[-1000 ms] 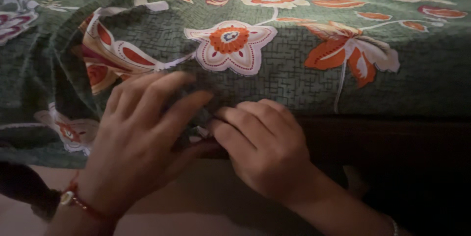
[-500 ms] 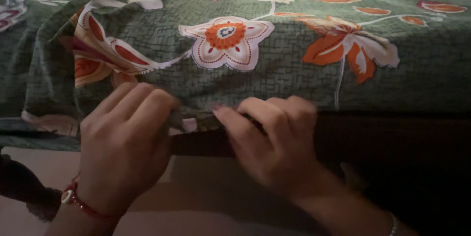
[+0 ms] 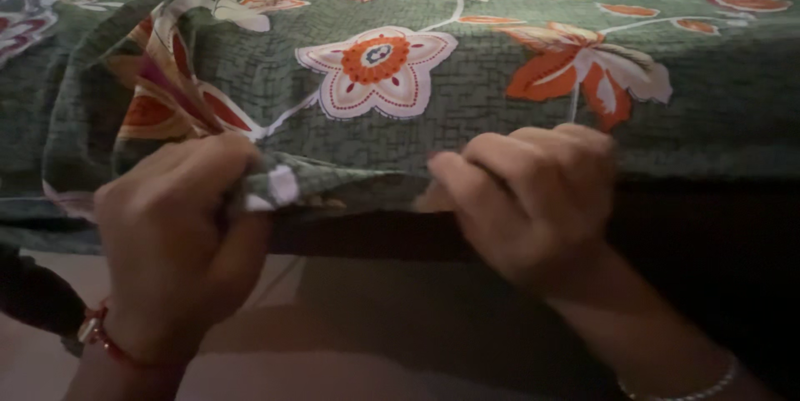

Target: The person makes a bed by smoothing out a floral patterned bedsheet and tucking its edges into the sides of the bed frame.

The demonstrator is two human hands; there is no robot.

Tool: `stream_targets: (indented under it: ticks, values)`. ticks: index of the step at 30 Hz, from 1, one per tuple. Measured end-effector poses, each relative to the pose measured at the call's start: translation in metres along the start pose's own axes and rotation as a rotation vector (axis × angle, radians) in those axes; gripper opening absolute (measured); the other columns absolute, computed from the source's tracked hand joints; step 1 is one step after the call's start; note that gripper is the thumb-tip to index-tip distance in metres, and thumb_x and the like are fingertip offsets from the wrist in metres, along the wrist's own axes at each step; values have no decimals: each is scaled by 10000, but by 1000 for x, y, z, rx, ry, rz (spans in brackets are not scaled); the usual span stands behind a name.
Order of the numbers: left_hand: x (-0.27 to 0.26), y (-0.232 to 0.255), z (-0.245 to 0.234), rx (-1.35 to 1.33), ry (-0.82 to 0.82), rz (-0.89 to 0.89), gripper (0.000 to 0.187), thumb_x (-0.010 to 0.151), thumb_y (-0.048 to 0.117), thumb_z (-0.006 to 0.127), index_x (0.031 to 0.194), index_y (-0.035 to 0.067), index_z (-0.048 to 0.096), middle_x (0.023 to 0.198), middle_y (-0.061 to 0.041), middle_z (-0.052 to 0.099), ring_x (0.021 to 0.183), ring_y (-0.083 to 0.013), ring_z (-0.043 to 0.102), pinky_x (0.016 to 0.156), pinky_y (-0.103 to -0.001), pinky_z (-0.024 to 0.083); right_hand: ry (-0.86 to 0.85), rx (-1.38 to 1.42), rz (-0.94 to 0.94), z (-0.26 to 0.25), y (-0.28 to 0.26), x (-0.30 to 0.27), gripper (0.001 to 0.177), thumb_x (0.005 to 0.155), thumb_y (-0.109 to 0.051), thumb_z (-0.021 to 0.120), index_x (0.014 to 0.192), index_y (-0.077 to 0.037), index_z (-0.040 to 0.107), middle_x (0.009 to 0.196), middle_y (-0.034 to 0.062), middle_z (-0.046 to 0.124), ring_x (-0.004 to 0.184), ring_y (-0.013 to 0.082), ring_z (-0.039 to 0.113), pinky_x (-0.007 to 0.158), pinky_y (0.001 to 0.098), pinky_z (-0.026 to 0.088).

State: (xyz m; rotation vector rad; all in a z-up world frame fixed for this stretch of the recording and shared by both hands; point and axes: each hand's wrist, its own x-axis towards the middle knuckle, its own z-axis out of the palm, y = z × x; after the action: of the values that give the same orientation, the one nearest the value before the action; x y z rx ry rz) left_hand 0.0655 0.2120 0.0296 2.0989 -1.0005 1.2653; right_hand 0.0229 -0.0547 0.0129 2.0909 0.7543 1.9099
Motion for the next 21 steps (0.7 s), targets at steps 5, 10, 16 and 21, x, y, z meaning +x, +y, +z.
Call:
stream_targets:
  ticks: [5, 10, 16, 21]
  values:
    - [6, 1, 4, 121, 9, 63, 118, 817, 73, 690, 895, -7, 651, 791, -190, 645, 767, -394, 645, 683, -470, 497, -17, -41, 14, -23, 21, 2, 136, 880, -213, 774, 952, -98, 761, 957, 38, 663, 917, 231, 618, 853, 441, 436]
    - [13, 11, 12, 272, -161, 4, 171, 783, 160, 775, 871, 52, 676, 714, -124, 661, 733, -351, 662, 729, -478, 506, -46, 1, -1, -24, 12, 0, 126, 829, -106, 731, 950, -129, 755, 938, 20, 661, 897, 210, 612, 828, 404, 463]
    - [22, 39, 11, 142, -84, 201, 307, 806, 35, 650, 1110, 37, 606, 1052, -162, 687, 976, -362, 667, 861, -461, 514, -37, 260, 39, -32, -2, 4, 157, 814, -140, 738, 932, -41, 708, 854, 58, 628, 751, 249, 630, 649, 384, 503]
    - [22, 71, 19, -36, -87, 457, 337, 786, 100, 630, 1117, 38, 631, 1083, -134, 659, 990, -315, 656, 864, -425, 513, -226, 377, 35, -40, -8, -7, 152, 815, -184, 783, 803, -115, 648, 709, 61, 539, 627, 261, 569, 565, 428, 447]
